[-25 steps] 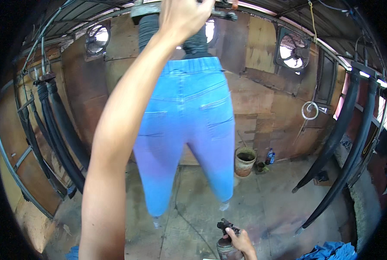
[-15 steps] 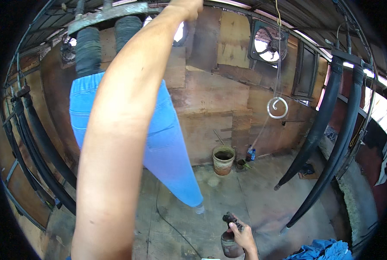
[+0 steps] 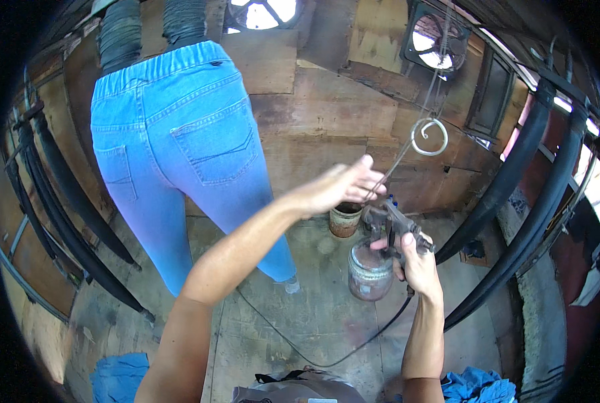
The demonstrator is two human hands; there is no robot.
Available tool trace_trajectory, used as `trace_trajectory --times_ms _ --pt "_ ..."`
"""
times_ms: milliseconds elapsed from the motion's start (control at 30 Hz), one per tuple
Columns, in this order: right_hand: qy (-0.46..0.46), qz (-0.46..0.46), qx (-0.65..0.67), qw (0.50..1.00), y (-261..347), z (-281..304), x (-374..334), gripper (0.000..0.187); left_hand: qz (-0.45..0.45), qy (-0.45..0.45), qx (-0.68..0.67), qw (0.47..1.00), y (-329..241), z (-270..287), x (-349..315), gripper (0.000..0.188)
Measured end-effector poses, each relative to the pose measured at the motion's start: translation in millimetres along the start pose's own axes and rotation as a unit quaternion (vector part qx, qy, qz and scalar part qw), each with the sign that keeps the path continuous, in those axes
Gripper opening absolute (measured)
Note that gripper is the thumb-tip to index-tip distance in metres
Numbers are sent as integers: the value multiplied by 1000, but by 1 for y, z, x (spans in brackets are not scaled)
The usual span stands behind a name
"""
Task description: The person repeatedly picks up light blue denim pants from a pile, hangs them on a vertical stand, and sprays them with a handheld spray gun. After spraying, the person removes the pants and returns them to the pile, then repeats the process with another pair.
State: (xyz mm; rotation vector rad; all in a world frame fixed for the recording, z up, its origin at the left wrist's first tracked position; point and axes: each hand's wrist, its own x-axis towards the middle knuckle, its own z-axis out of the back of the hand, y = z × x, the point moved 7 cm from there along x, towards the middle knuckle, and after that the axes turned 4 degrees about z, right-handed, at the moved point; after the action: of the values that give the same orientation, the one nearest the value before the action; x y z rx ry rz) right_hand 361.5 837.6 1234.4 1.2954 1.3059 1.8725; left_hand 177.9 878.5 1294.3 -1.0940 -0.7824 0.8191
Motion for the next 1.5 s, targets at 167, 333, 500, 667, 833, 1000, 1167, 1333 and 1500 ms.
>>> trace_trajectory --times_ms 167,333,500,667,833,1000,1167,1333,1500 --pt "-3 -23 -44 999 -5 -17 27 53 -24 -1 103 994 -5 -29 -16 74" --pt "-77 -28 -17 997 -32 -21 18 42 -55 -97 133 985 12 -31 -18 69" --pt "-147 13 5 989 -66 -11 -2 36 -143 -159 274 938 47 -53 -67 63" --pt "-236 8 -123 964 -100 -6 -21 43 90 -102 160 978 240 -73 -180 61" --pt "-347 158 -445 810 -149 -38 -115 45 366 -235 249 865 485 -137 -479 48" --pt "-121 -149 -451 872 -346 -104 -292 19 782 -224 -5 582 541 -300 -896 40" --pt "389 -434 -403 705 -433 -175 -540 41 845 -245 -79 469 475 -343 -1040 34" --pt "308 -589 -314 678 -419 -169 -576 34 812 -244 -89 522 502 -347 -1004 31" --pt "234 -644 -227 692 -444 -199 -579 28 675 -182 27 715 587 -311 -866 31"
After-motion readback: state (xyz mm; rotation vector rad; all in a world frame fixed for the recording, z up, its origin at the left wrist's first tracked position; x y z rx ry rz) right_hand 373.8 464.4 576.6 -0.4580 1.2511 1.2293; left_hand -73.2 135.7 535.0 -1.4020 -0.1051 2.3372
